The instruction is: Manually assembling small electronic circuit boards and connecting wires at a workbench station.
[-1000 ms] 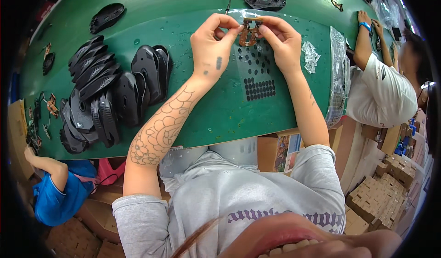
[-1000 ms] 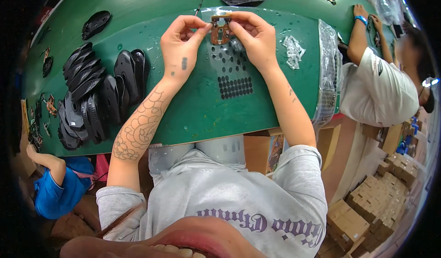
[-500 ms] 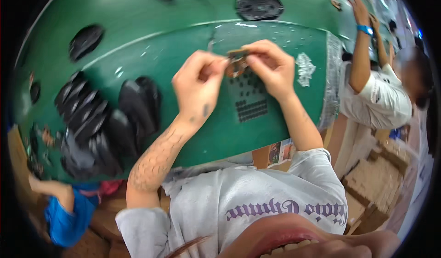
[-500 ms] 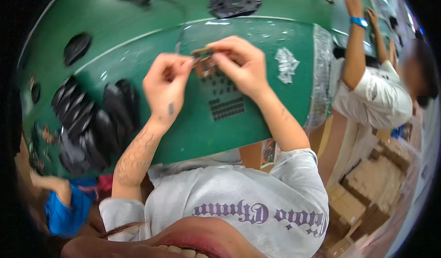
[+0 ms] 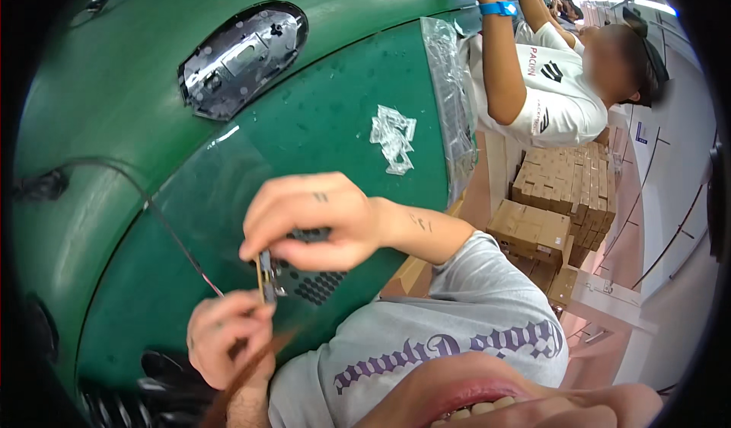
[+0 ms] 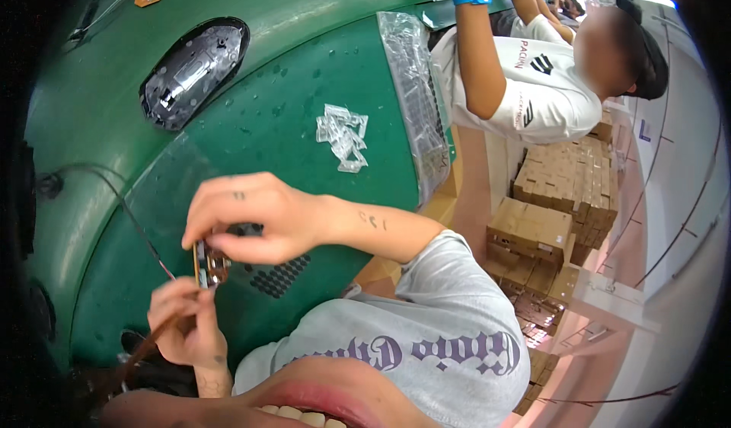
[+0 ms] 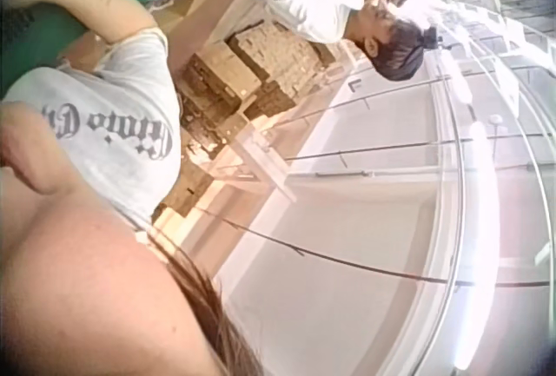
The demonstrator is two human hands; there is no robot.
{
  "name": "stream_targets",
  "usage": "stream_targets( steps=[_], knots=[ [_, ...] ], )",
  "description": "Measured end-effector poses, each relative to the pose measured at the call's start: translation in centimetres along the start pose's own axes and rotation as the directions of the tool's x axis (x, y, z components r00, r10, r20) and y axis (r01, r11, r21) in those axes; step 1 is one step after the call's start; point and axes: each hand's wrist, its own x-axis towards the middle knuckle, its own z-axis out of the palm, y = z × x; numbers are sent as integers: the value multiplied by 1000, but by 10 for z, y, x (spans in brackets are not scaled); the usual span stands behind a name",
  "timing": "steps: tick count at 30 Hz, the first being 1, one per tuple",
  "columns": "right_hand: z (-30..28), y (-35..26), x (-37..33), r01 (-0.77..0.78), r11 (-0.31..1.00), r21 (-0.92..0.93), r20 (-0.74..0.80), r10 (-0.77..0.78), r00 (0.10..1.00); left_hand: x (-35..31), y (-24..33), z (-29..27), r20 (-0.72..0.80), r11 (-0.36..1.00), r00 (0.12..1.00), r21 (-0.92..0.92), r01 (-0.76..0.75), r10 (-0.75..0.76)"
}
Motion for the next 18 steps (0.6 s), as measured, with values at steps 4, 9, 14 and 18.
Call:
stream_targets(
  steps=[4,9,14,18],
  knots=[
    [-2,1,-1,57,997,-45,21,-56,998,-3,-3,-2,76,995,997,92,-36,29],
    [4,6,-1,93,994,-60,20,-92,996,-5,-3,1,-78,999,996,20,48,-46],
    [8,4,-4,101,994,-42,33,-100,994,-5,-10,-4,-125,999,992,-30,32,-35],
    [9,1,-4,71,997,-30,68,-69,995,-6,-9,-9,-110,1000,994,-16,4,-6]
  ],
)
